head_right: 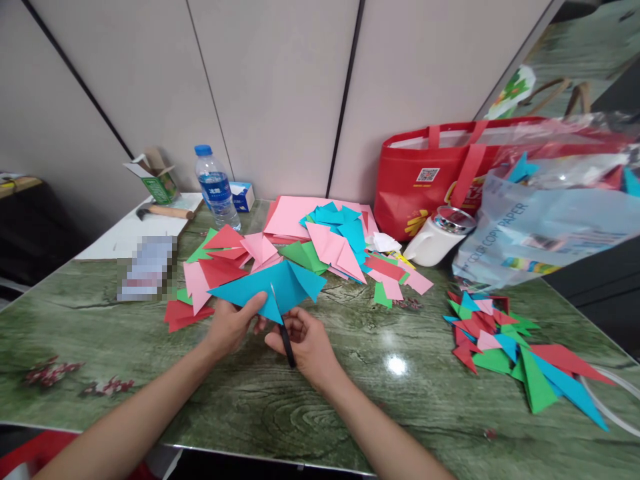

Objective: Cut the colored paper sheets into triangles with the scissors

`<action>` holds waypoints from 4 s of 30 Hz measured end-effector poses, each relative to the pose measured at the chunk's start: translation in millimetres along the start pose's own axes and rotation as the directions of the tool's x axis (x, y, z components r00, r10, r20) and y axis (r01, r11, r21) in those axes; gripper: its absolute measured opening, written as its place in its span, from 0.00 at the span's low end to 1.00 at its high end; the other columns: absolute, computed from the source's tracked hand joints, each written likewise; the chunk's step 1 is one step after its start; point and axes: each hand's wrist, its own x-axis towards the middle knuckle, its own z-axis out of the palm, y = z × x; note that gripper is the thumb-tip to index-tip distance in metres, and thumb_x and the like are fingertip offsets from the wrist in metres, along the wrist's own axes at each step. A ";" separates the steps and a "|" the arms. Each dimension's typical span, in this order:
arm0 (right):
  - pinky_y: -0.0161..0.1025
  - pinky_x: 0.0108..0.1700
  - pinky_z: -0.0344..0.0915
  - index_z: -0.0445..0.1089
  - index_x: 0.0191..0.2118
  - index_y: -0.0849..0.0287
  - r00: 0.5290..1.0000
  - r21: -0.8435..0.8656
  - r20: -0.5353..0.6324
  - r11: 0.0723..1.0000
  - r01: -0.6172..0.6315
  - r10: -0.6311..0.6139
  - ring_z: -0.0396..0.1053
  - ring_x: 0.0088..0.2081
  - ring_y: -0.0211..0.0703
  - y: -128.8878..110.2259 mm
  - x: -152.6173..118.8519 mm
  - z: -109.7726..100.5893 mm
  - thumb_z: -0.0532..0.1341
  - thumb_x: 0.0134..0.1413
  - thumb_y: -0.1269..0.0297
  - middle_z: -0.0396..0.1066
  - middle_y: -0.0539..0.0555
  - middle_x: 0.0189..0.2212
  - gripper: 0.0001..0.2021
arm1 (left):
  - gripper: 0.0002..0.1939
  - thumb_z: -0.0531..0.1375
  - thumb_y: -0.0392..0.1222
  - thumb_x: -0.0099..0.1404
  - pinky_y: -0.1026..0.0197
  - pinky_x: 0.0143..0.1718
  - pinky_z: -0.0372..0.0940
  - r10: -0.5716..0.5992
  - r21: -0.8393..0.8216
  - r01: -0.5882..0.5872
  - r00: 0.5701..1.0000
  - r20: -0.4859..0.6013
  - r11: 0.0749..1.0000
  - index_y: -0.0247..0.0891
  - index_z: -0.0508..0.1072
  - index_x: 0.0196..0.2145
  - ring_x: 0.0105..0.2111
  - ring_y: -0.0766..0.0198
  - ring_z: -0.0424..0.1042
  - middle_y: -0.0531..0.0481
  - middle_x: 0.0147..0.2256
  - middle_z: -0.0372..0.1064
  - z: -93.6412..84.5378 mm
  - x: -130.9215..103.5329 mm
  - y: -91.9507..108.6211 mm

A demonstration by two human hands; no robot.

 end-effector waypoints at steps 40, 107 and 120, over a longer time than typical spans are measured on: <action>0.33 0.21 0.61 0.65 0.27 0.60 0.990 -0.029 -0.094 0.994 -0.108 0.105 0.63 0.18 0.34 5.4 1.2 0.5 0.72 0.27 0.57 0.67 0.46 0.18 0.20 | 0.17 0.60 0.49 0.57 0.68 0.11 0.55 -0.008 -0.007 0.007 0.999 -0.035 1.000 0.36 0.63 0.18 0.12 0.71 0.60 0.56 0.12 0.61 -5.6 3.8 -4.2; 0.35 0.28 0.65 0.68 0.36 0.58 0.998 0.014 0.055 0.999 0.037 -0.038 0.68 0.26 0.37 5.4 1.2 1.6 0.69 0.39 0.55 0.72 0.52 0.29 0.18 | 0.20 0.60 0.48 0.57 0.69 0.12 0.59 -0.055 0.008 0.054 0.998 0.028 0.998 0.35 0.69 0.45 0.14 0.71 0.62 0.55 0.19 0.66 -2.5 -4.3 -0.5; 0.34 0.25 0.68 0.68 0.34 0.58 0.999 0.035 0.050 0.999 -0.001 -0.001 0.65 0.21 0.33 3.0 0.1 3.0 0.69 0.38 0.54 0.72 0.50 0.28 0.17 | 0.21 0.60 0.48 0.57 0.70 0.12 0.57 -0.062 -0.007 0.063 0.997 0.043 0.998 0.34 0.69 0.46 0.13 0.71 0.61 0.57 0.17 0.64 -1.6 -4.3 1.2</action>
